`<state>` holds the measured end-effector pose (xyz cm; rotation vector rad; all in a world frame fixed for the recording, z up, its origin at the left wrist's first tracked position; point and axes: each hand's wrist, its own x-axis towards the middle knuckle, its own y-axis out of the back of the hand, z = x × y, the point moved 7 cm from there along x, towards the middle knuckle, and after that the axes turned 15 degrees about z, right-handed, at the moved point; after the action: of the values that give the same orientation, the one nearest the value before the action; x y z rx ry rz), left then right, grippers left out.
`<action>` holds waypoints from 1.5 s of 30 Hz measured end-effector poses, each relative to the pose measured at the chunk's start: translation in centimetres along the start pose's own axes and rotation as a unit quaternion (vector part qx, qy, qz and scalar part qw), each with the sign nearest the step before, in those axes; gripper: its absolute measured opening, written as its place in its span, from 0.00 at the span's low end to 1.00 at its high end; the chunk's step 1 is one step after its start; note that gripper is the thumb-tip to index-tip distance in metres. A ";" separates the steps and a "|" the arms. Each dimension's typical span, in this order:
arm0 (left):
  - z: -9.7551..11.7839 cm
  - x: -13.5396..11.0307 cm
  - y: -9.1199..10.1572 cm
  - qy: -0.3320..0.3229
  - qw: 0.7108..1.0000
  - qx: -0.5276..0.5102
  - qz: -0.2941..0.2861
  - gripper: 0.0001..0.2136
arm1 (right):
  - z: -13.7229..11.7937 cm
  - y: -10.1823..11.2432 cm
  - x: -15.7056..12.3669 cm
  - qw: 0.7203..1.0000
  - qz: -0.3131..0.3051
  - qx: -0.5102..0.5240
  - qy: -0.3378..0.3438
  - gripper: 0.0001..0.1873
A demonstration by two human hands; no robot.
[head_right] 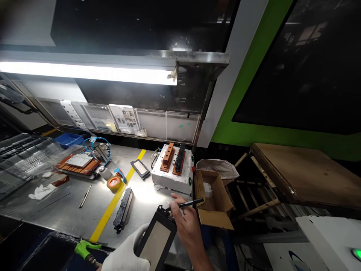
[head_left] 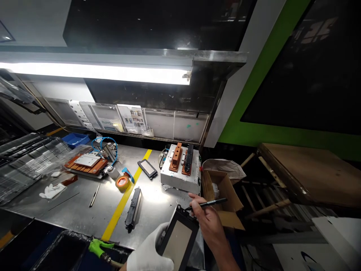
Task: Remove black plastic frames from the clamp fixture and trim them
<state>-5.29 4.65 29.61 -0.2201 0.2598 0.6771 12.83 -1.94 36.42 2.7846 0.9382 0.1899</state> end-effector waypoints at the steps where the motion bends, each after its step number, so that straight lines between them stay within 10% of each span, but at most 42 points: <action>1: 0.3 -0.1 -0.1 0.000 1.000 0.000 0.001 0.36 | -0.3 -0.5 0.1 1.000 -0.007 -0.005 0.008 0.21; 10: 0.7 -0.3 0.3 0.025 0.993 -0.095 0.059 0.38 | 0.2 0.7 -0.5 0.994 0.099 0.017 0.035 0.17; 15: 2.3 0.2 0.4 0.083 0.911 -0.359 0.185 0.26 | -1.8 1.3 -5.3 0.975 0.039 0.000 0.218 0.08; 20: 1.9 1.2 1.3 0.121 0.848 -0.402 0.323 0.24 | -2.2 0.4 -8.5 0.937 -0.015 -0.007 0.349 0.17; 32: 0.7 1.8 2.1 0.130 0.840 -0.395 0.349 0.20 | -1.0 -0.1 -8.5 0.960 0.061 0.006 0.272 0.07; 38: 1.1 1.6 2.0 0.120 0.844 -0.385 0.352 0.29 | -1.5 -3.5 -9.3 0.947 -0.046 -0.005 0.317 0.11; 45: 0.6 1.3 2.1 0.146 0.824 -0.419 0.353 0.20 | -1.7 -3.0 -9.7 0.953 -0.014 0.043 0.300 0.07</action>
<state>-5.59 7.19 29.58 -1.1217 0.3263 1.4882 3.12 -5.27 36.78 2.8301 1.1213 1.0600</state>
